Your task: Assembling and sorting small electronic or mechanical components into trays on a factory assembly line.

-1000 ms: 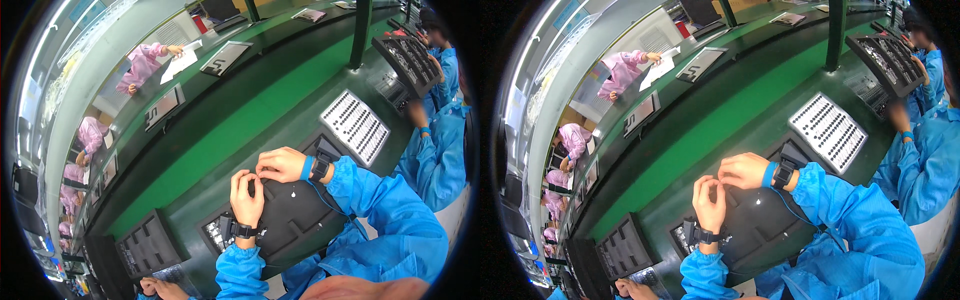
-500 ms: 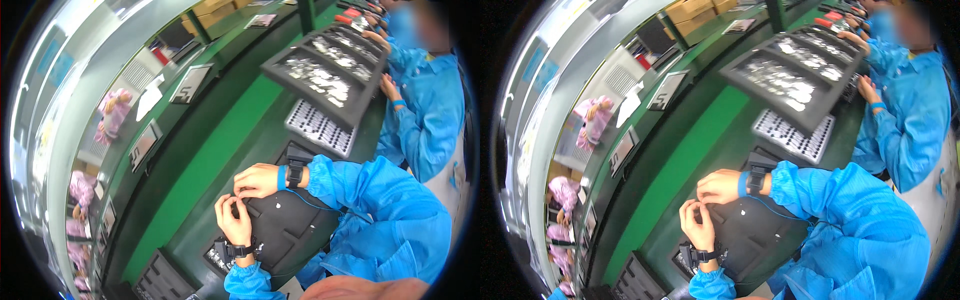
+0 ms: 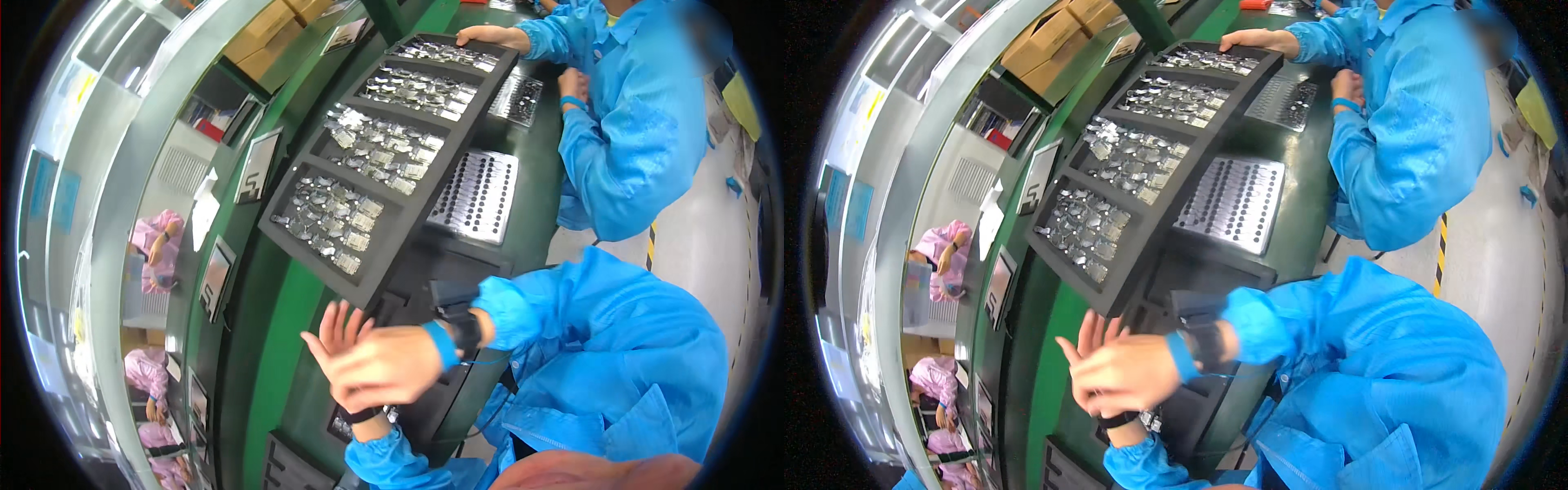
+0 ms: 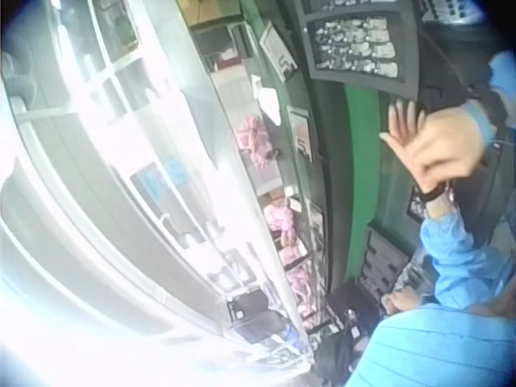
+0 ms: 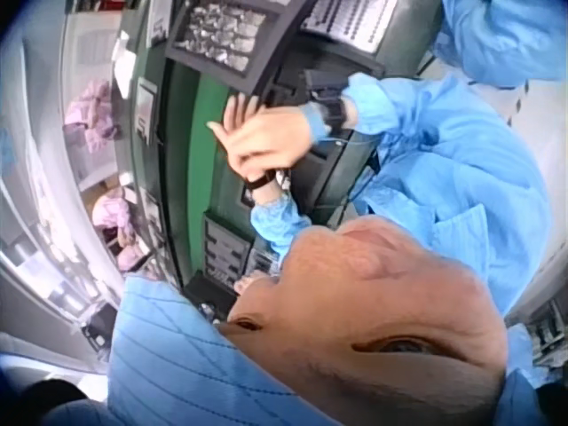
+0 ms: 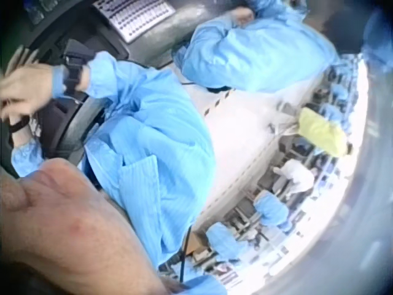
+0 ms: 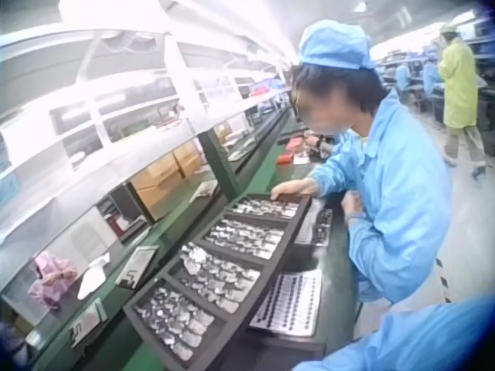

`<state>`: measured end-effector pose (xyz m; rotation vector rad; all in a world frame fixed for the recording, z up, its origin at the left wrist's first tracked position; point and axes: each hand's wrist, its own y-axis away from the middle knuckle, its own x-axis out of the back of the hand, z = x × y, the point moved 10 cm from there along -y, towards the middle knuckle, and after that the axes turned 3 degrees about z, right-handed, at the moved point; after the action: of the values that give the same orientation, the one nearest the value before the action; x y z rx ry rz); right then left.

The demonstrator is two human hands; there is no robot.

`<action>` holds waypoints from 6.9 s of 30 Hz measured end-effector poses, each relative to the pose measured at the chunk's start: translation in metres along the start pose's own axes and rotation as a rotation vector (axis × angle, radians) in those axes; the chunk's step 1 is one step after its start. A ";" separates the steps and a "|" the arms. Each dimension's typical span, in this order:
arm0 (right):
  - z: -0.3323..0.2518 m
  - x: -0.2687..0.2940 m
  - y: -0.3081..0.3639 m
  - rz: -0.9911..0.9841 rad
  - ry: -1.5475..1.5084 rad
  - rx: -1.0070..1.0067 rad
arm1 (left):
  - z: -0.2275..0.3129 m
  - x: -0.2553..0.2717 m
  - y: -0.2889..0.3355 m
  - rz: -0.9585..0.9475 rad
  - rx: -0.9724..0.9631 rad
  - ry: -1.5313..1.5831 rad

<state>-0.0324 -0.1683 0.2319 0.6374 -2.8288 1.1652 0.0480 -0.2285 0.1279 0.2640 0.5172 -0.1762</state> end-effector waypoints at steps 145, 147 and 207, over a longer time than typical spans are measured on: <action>0.286 0.360 0.030 -0.047 -0.523 -0.589 | 0.090 -0.109 -0.112 0.528 -0.462 -1.902; 0.289 0.378 0.042 0.006 -0.480 -0.603 | 0.077 -0.107 -0.136 0.467 -0.479 -1.873; 0.272 0.380 0.025 0.006 -0.473 -0.519 | 0.089 -0.048 -0.019 1.005 -0.582 -1.731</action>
<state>-0.3526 -0.4752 0.0822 0.9523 -3.3010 0.2531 0.0434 -0.2675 0.2228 -0.2658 -1.2961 0.7080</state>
